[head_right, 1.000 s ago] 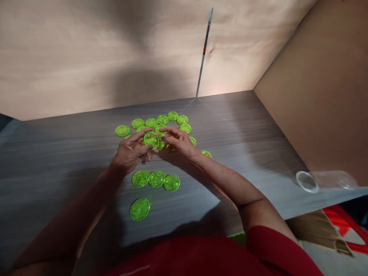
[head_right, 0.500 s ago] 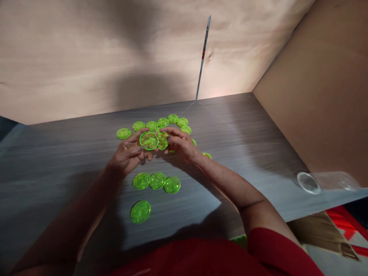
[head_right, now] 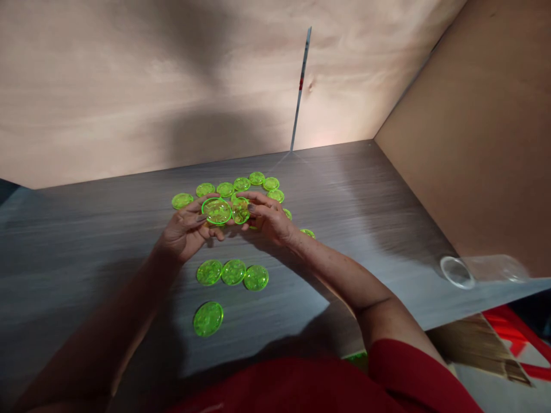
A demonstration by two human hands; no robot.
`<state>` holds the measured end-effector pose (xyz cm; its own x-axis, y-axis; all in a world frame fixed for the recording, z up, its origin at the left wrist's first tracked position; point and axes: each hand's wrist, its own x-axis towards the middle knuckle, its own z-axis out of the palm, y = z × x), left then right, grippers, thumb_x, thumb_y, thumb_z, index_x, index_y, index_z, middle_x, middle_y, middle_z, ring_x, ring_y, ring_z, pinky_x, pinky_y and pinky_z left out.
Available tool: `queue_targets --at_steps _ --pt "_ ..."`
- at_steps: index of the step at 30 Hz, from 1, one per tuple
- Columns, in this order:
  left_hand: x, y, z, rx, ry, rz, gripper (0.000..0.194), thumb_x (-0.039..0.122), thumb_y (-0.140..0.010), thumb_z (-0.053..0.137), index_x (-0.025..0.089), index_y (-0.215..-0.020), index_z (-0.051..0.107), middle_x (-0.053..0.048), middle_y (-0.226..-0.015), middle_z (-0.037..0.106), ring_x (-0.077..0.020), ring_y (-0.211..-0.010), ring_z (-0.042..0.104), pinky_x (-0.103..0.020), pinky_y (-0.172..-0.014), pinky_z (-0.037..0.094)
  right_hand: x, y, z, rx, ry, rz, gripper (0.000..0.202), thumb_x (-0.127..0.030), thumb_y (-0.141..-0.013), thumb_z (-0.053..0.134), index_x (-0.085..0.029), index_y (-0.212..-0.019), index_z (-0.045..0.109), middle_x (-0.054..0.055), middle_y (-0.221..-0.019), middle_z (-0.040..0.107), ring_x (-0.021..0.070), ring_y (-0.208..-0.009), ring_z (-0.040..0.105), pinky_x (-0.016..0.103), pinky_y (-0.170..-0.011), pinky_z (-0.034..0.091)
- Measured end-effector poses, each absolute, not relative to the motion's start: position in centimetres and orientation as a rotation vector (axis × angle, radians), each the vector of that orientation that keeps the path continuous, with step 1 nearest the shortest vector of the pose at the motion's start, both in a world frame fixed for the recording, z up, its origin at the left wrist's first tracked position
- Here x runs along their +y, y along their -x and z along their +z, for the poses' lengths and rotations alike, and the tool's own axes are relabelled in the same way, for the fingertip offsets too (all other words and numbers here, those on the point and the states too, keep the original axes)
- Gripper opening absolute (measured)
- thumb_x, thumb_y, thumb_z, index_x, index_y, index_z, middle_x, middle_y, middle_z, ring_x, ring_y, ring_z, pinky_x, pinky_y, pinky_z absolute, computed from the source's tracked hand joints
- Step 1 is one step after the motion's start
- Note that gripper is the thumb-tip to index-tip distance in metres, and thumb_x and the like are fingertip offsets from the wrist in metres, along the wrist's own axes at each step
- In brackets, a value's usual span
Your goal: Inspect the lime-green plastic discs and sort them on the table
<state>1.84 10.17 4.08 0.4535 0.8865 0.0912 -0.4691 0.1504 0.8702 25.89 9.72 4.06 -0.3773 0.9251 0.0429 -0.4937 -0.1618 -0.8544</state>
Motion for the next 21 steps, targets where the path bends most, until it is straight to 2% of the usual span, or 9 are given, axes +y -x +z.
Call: queue_targets --at_steps 10,15,21 --pt "9.9 -2.24 4.81 0.489 -1.008 1.034 0.059 0.028 -0.08 0.103 0.018 -0.135 0.084 -0.013 -0.119 0.089 -0.022 -0.083 0.085 -0.023 -0.055 0.064 9.38 -25.95 4.79 -0.983 0.674 1.729 0.043 -0.041 -0.076 0.095 -0.028 -0.115 0.084 0.005 -0.114 0.085 0.021 -0.089 0.077 0.032 -0.071 0.065" --pt "9.87 -2.34 4.91 0.493 -1.02 1.005 0.061 0.033 -0.079 0.106 0.019 -0.135 0.085 -0.015 -0.127 0.088 -0.0228 -0.083 0.086 -0.023 -0.052 0.063 9.36 -26.08 4.92 -1.011 0.725 1.713 0.045 -0.043 -0.075 0.094 -0.027 -0.116 0.083 0.005 -0.114 0.084 0.0209 -0.089 0.074 0.031 -0.067 0.063" --pt "10.17 -2.0 4.61 0.473 -1.002 0.95 0.067 0.038 -0.085 0.103 0.019 -0.143 0.078 -0.013 -0.116 0.088 -0.0286 -0.086 0.088 -0.027 -0.053 0.067 9.43 -26.07 4.72 -1.043 0.719 1.715 0.049 -0.05 -0.076 0.094 -0.026 -0.117 0.081 0.006 -0.11 0.084 0.0221 -0.088 0.077 0.032 -0.067 0.064"
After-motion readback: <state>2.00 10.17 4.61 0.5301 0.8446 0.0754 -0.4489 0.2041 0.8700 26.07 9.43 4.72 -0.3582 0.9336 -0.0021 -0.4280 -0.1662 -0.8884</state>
